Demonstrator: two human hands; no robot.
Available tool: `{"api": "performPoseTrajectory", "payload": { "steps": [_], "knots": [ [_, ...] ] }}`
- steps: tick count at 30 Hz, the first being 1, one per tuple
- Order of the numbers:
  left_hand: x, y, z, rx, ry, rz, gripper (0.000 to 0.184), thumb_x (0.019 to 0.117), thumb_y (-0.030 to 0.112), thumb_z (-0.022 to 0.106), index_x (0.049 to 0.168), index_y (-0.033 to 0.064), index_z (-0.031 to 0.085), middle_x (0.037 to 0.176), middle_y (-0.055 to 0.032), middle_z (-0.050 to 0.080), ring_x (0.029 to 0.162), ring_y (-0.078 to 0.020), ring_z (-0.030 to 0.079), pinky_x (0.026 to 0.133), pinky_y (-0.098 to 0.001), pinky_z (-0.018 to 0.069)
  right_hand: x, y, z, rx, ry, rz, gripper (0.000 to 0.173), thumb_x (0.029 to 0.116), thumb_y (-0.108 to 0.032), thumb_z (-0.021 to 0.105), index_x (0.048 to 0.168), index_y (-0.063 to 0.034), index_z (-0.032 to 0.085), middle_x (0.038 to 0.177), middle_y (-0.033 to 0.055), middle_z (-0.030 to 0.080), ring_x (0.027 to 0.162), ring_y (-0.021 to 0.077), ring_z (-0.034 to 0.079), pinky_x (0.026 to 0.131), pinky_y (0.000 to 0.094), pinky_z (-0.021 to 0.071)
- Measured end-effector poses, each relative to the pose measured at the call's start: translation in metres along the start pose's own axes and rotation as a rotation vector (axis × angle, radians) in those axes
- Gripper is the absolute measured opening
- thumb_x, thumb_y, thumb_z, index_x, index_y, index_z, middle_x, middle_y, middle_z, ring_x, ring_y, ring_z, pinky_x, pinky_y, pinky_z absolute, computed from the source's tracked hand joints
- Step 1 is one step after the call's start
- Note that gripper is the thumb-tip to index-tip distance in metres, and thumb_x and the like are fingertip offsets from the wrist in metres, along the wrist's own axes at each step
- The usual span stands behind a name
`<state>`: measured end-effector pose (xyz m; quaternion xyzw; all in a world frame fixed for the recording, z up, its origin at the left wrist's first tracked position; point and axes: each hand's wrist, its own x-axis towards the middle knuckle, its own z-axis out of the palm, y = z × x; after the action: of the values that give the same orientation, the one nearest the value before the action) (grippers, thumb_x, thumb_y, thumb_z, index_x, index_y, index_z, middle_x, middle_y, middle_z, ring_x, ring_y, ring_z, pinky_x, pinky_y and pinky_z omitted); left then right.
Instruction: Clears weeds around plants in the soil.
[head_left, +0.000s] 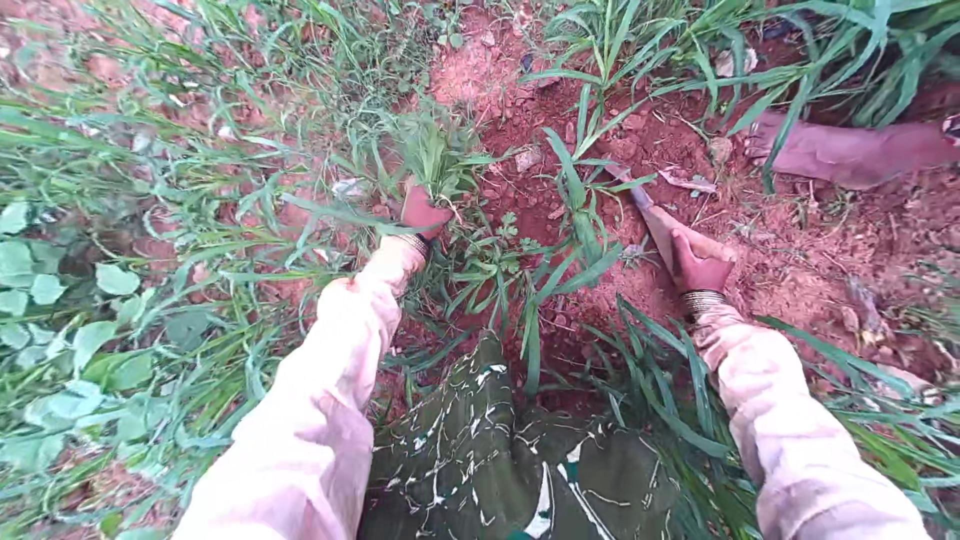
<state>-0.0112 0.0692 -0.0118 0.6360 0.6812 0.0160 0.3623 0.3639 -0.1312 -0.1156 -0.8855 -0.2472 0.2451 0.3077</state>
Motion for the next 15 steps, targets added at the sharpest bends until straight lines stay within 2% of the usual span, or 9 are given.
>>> {"api": "performPoseTrajectory", "payload": {
  "steps": [1,2,4,6,9,12,15],
  "knots": [
    [0.01,0.02,0.004,0.046,-0.053,0.099,0.046,0.0872,0.004,0.075,0.124,-0.0172,0.059,0.123,-0.0369,0.062,0.121,-0.0472,0.061,0.106,-0.0612,0.0443,0.0,-0.001,0.0,0.011,0.0,0.01,0.079,0.0893,-0.039,0.076,0.134,0.0203,0.05,0.129,0.0372,0.06,0.127,0.0392,0.059,0.113,0.047,0.0402],
    [0.024,0.038,0.012,0.11,-0.117,0.191,0.048,0.0876,0.007,0.076,0.126,-0.0164,0.059,0.126,-0.0365,0.062,0.123,-0.0473,0.06,0.107,-0.0615,0.0442,-0.001,-0.003,-0.001,0.021,-0.001,0.016,0.079,0.0896,-0.038,0.076,0.135,0.0204,0.048,0.13,0.0373,0.059,0.127,0.0386,0.059,0.113,0.0461,0.0402],
    [0.057,0.073,0.033,0.298,-0.284,0.229,0.051,0.0938,0.012,0.072,0.134,-0.0142,0.055,0.138,-0.0361,0.056,0.134,-0.0498,0.052,0.112,-0.0651,0.0388,-0.002,-0.005,-0.001,0.029,0.003,0.015,0.078,0.0901,-0.037,0.076,0.134,0.0211,0.048,0.13,0.0376,0.059,0.126,0.0382,0.059,0.113,0.045,0.0403],
    [0.084,0.092,0.064,0.38,-0.342,0.192,0.055,0.0957,0.013,0.069,0.141,-0.0118,0.051,0.146,-0.0343,0.051,0.139,-0.0493,0.048,0.114,-0.065,0.0365,-0.002,-0.004,-0.002,0.019,0.003,0.024,0.078,0.0899,-0.037,0.076,0.134,0.0216,0.048,0.129,0.038,0.06,0.125,0.0393,0.06,0.112,0.0464,0.0409],
    [0.097,0.096,0.099,0.3,-0.259,0.127,0.056,0.0934,0.011,0.07,0.14,-0.0118,0.051,0.149,-0.034,0.048,0.141,-0.0493,0.045,0.114,-0.0655,0.0359,0.001,-0.001,-0.003,0.03,-0.003,0.032,0.075,0.0899,-0.037,0.075,0.131,0.021,0.052,0.126,0.0381,0.061,0.123,0.0404,0.061,0.11,0.0487,0.0422],
    [0.105,0.097,0.096,0.23,-0.169,0.073,0.055,0.0899,0.01,0.073,0.136,-0.0123,0.055,0.142,-0.0347,0.054,0.137,-0.0485,0.05,0.113,-0.0644,0.0386,0.003,-0.002,-0.007,0.03,-0.04,0.041,0.075,0.0905,-0.04,0.075,0.132,0.0191,0.052,0.127,0.0362,0.062,0.124,0.0381,0.061,0.111,0.0474,0.0425],
    [0.117,0.099,0.088,0.188,-0.144,-0.05,0.059,0.0938,0.017,0.07,0.14,-0.0123,0.05,0.139,-0.0357,0.055,0.134,-0.0487,0.052,0.111,-0.0646,0.0402,0.001,-0.002,-0.005,0.024,-0.035,0.019,0.074,0.091,-0.038,0.075,0.132,0.0191,0.052,0.126,0.0359,0.062,0.123,0.0391,0.062,0.111,0.0487,0.0424]
  ]
}}
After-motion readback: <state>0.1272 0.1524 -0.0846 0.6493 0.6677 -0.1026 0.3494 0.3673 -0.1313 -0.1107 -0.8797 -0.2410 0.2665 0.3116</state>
